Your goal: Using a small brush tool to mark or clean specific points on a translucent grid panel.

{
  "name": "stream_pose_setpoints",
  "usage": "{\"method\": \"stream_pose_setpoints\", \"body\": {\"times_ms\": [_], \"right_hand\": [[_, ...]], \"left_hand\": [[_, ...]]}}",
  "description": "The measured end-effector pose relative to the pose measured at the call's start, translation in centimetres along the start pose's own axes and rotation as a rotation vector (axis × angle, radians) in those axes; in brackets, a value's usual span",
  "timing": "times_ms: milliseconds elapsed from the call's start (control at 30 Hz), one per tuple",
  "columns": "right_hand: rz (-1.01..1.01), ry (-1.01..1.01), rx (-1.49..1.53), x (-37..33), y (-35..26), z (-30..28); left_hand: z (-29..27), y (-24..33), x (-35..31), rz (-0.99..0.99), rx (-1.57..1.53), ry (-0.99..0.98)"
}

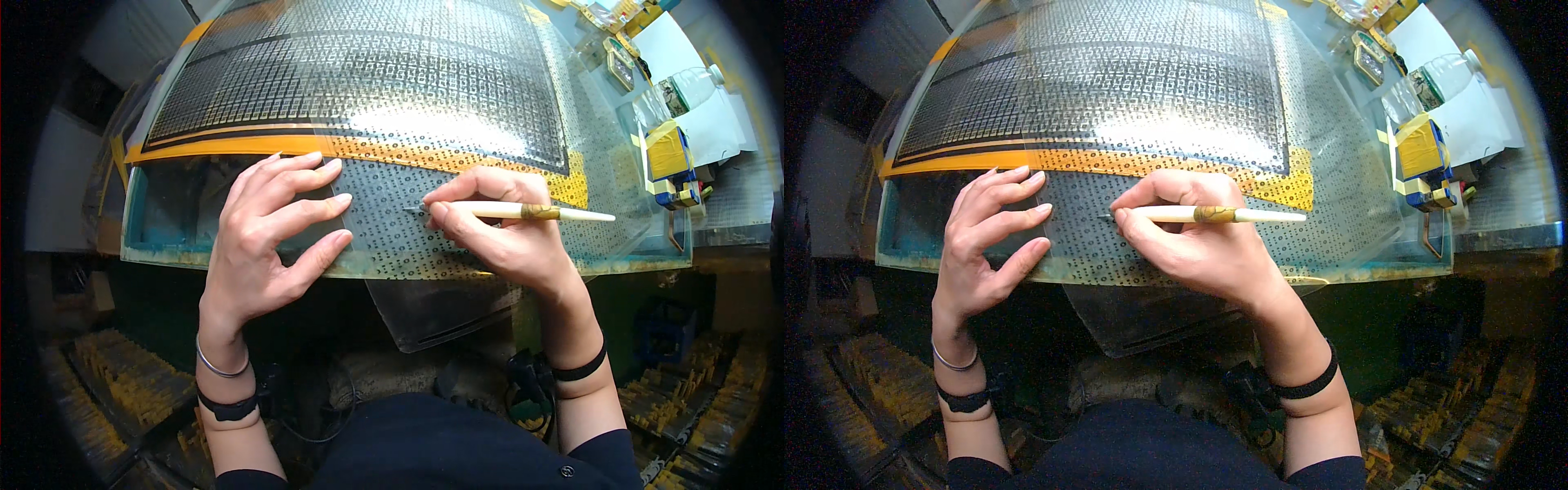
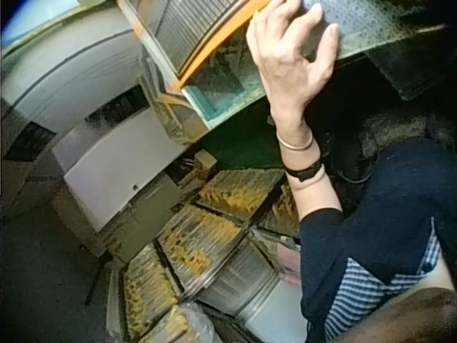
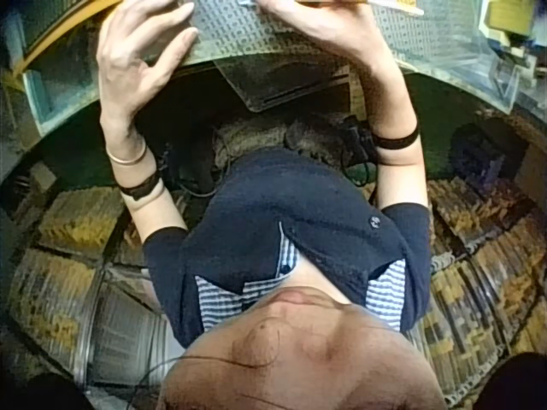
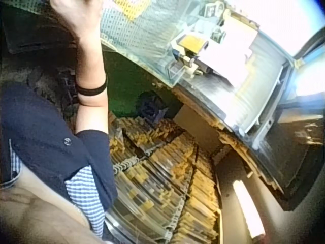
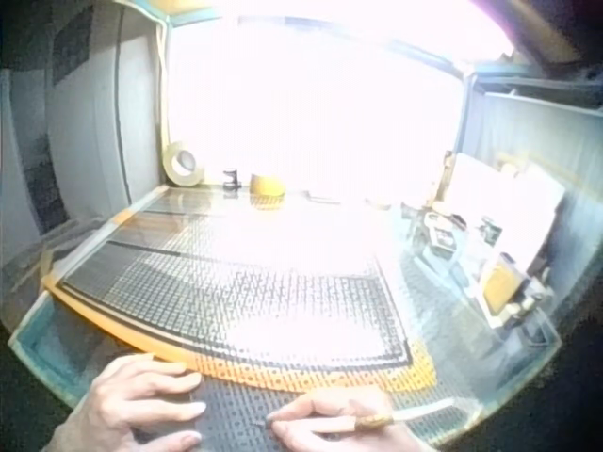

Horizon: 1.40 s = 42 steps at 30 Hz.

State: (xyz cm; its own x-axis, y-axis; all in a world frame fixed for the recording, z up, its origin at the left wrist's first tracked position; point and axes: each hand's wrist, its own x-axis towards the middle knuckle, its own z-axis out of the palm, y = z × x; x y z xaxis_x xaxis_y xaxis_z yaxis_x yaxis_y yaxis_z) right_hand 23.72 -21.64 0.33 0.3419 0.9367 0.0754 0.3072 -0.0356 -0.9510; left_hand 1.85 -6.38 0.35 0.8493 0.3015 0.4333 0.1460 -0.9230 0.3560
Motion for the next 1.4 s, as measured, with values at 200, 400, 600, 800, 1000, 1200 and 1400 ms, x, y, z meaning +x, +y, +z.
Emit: {"method": "stream_pose_setpoints", "body": {"times_ms": [200,400,600,800,1000,1200,1400], "right_hand": [[-0.005,0.032,0.041,0.0,0.3,0.3],[0.017,0.016,0.050,0.0,0.2,0.0],[0.029,-0.035,0.012,0.0,0.2,-0.4],[0.084,-0.052,0.015,-0.1,-0.3,-0.5],[0.099,-0.080,0.043,-0.2,-0.5,-0.8],[0.081,-0.108,0.002,-0.3,-0.3,-1.0],[0.091,-0.081,0.014,-0.3,-0.4,-0.7]], "left_hand": [[0.0,0.0,0.0,0.000,-0.003,-0.009],[-0.1,0.0,0.0,-0.011,-0.019,-0.039],[-0.1,-0.1,-0.2,-0.019,-0.019,-0.037],[0.0,0.0,0.0,-0.023,-0.015,-0.029],[0.0,-0.1,0.0,-0.016,-0.021,-0.023],[0.1,-0.2,-0.2,-0.015,-0.014,-0.015],[0.1,-0.1,-0.1,-0.021,-0.020,-0.017]]}}
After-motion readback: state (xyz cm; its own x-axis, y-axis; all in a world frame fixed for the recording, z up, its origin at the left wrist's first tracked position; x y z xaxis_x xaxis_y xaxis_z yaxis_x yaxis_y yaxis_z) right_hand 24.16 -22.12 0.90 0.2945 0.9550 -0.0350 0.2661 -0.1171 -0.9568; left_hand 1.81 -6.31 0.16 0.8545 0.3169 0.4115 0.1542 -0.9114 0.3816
